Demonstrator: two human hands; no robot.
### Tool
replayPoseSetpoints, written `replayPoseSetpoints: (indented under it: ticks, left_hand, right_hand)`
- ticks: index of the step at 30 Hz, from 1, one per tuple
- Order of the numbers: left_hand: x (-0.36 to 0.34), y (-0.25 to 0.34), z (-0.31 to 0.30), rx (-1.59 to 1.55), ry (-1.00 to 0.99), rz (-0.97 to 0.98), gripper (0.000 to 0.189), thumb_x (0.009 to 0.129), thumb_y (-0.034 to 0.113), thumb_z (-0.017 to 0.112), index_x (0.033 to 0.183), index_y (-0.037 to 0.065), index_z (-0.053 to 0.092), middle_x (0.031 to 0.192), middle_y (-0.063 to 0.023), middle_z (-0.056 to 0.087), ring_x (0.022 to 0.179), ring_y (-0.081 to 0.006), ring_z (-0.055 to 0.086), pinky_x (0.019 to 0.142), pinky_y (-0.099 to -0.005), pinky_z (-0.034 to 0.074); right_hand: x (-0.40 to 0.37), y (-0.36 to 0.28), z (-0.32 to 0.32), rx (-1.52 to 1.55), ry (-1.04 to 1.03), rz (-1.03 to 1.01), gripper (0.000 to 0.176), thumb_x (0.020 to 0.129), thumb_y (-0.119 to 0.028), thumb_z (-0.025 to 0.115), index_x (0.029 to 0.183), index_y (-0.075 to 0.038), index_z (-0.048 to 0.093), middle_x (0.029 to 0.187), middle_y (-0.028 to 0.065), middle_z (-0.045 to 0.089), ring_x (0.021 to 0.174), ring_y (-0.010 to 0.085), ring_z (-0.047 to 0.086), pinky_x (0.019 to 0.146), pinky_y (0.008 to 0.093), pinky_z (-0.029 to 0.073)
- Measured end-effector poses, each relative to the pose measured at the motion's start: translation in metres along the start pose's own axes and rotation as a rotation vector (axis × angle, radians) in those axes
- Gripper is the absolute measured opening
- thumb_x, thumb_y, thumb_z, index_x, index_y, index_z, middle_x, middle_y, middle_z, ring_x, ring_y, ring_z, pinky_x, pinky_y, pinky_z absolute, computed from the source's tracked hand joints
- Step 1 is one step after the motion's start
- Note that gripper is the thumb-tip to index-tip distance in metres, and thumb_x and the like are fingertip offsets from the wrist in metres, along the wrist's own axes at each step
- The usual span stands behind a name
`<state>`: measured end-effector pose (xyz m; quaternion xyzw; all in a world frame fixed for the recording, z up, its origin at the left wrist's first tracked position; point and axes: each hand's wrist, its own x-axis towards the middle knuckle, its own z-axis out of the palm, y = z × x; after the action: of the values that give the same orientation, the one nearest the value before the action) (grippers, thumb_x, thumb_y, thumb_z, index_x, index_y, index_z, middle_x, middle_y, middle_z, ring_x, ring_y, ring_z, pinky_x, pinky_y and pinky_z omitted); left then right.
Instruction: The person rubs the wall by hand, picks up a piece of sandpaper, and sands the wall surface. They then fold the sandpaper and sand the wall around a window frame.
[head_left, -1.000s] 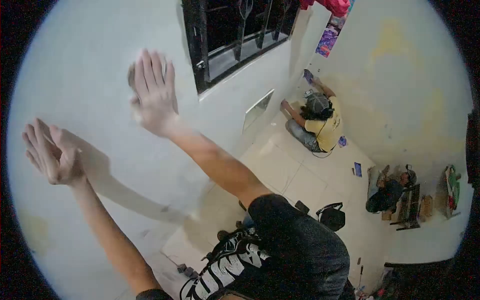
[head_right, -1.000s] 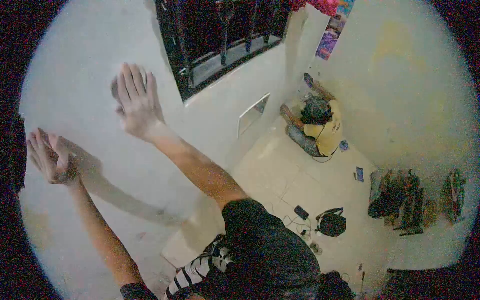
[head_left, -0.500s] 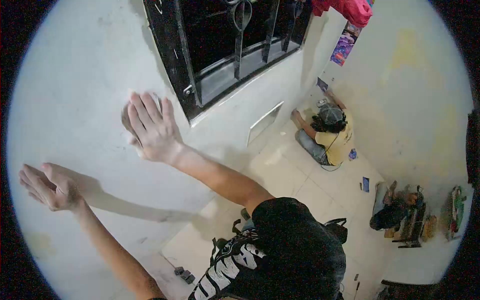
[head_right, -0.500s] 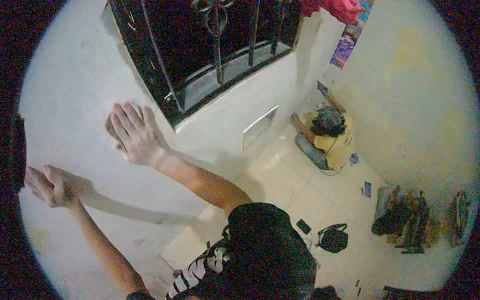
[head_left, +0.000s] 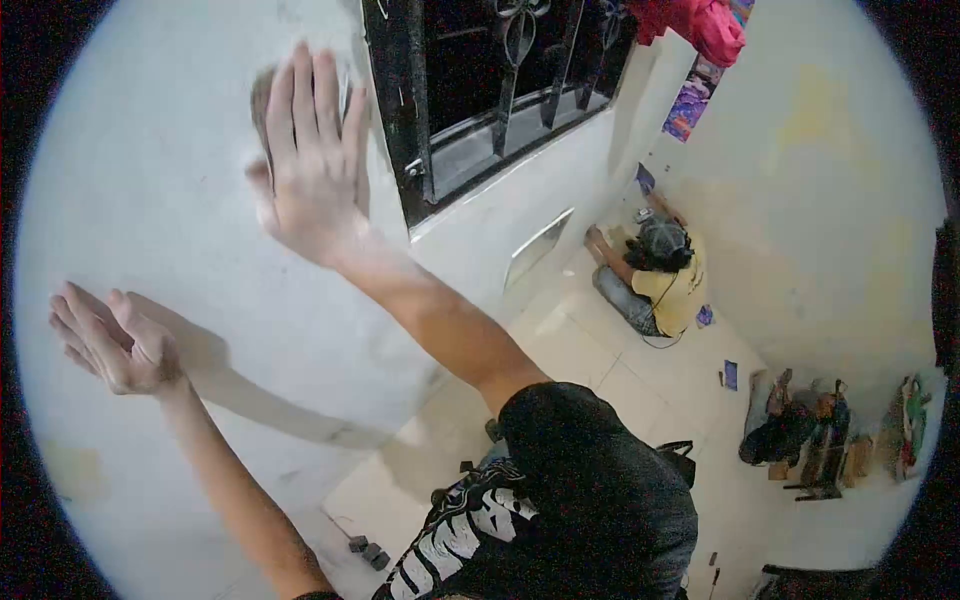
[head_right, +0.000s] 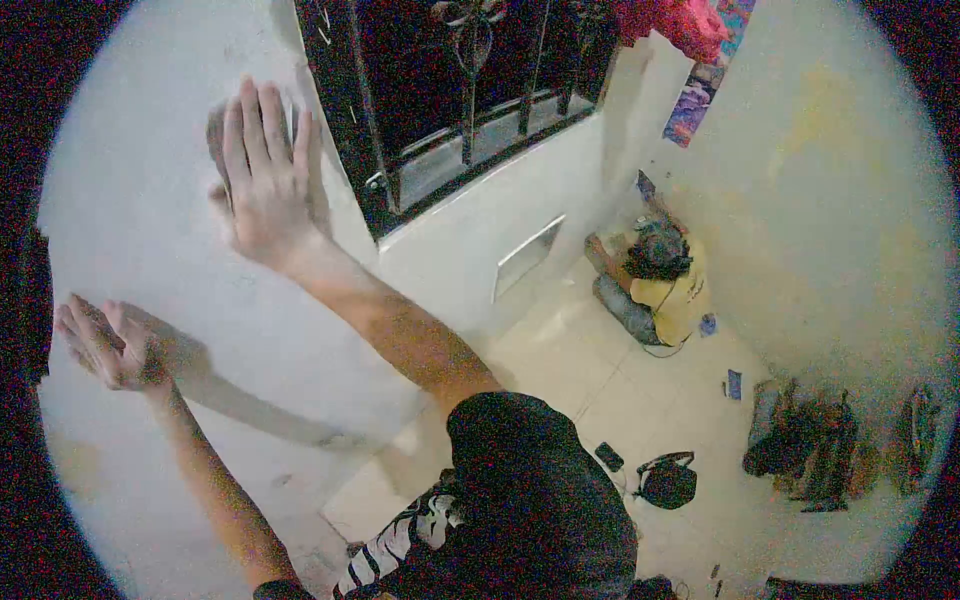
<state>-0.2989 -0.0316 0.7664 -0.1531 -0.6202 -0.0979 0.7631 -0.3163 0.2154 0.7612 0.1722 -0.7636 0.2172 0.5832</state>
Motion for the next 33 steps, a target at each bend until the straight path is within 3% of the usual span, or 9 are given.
replayPoseSetpoints:
  ticks: [5,8,13,16,20,27,30,33]
  left_hand:
    - [-0.001,0.001,-0.001,0.016,-0.014,-0.011,0.043,0.090,0.022,0.062,0.130,0.005,0.060,0.136,-0.0116,0.058,0.135,-0.0253,0.045,0.115,-0.0427,0.021]
    - [-0.002,0.000,-0.001,-0.025,-0.005,0.000,0.041,0.091,0.021,0.062,0.130,0.006,0.061,0.136,-0.0111,0.058,0.136,-0.0244,0.045,0.115,-0.0427,0.021]
    - [0.000,0.005,-0.002,-0.023,0.002,-0.014,0.041,0.092,0.022,0.062,0.130,0.007,0.062,0.136,-0.0098,0.058,0.135,-0.0226,0.045,0.115,-0.0421,0.021]
    - [0.000,0.004,-0.002,-0.032,0.000,-0.024,0.041,0.091,0.023,0.062,0.130,0.008,0.062,0.136,-0.0094,0.058,0.135,-0.0226,0.046,0.114,-0.0423,0.022]
    - [0.000,0.002,-0.001,-0.013,0.013,0.006,0.041,0.091,0.023,0.062,0.129,0.009,0.062,0.136,-0.0094,0.058,0.135,-0.0234,0.046,0.114,-0.0422,0.022]
    - [-0.004,0.007,0.000,-0.015,-0.005,-0.015,0.041,0.090,0.019,0.062,0.129,0.007,0.062,0.136,-0.0103,0.058,0.135,-0.0239,0.045,0.115,-0.0417,0.021]
    - [-0.006,0.006,0.002,-0.030,-0.010,-0.018,0.042,0.089,0.016,0.063,0.130,0.006,0.061,0.136,-0.0106,0.057,0.136,-0.0237,0.045,0.115,-0.0415,0.021]
    - [-0.007,0.010,0.002,-0.033,-0.010,-0.033,0.042,0.089,0.015,0.063,0.130,0.007,0.061,0.136,-0.0105,0.057,0.136,-0.0233,0.045,0.115,-0.0415,0.020]
  right_hand:
    - [-0.050,0.000,0.012,-0.048,-0.116,-0.014,0.088,0.080,-0.023,0.062,0.146,0.014,0.017,0.155,0.0330,0.009,0.146,0.0467,0.006,0.113,0.0642,0.002]
    - [-0.017,-0.002,0.001,-0.009,-0.101,-0.028,0.087,0.081,-0.023,0.061,0.146,0.014,0.016,0.155,0.0326,0.009,0.146,0.0466,0.005,0.113,0.0640,0.002]
    - [0.052,-0.001,-0.006,-0.053,0.133,-0.055,0.087,0.081,-0.031,0.063,0.144,0.014,0.022,0.154,0.0324,0.015,0.145,0.0455,0.009,0.113,0.0633,0.007]
    - [0.034,0.000,0.003,0.003,0.075,-0.062,0.088,0.081,-0.022,0.061,0.146,0.014,0.015,0.155,0.0326,0.009,0.146,0.0473,0.005,0.112,0.0652,0.002]
    - [-0.037,-0.005,0.009,0.004,-0.127,-0.033,0.090,0.078,-0.022,0.063,0.146,0.014,0.016,0.155,0.0327,0.012,0.146,0.0473,0.004,0.112,0.0654,0.000]
    - [0.045,0.009,0.001,-0.003,0.044,-0.114,0.091,0.080,-0.023,0.063,0.147,0.012,0.014,0.155,0.0330,0.009,0.146,0.0454,0.005,0.112,0.0658,0.003]
    - [0.044,0.005,-0.009,-0.009,0.057,-0.080,0.088,0.080,-0.031,0.065,0.145,0.012,0.023,0.156,0.0305,0.012,0.146,0.0440,0.007,0.113,0.0645,0.005]
    - [0.005,0.009,0.002,-0.011,-0.099,-0.068,0.090,0.082,-0.024,0.062,0.148,0.011,0.012,0.155,0.0328,0.009,0.146,0.0452,0.004,0.112,0.0650,0.002]
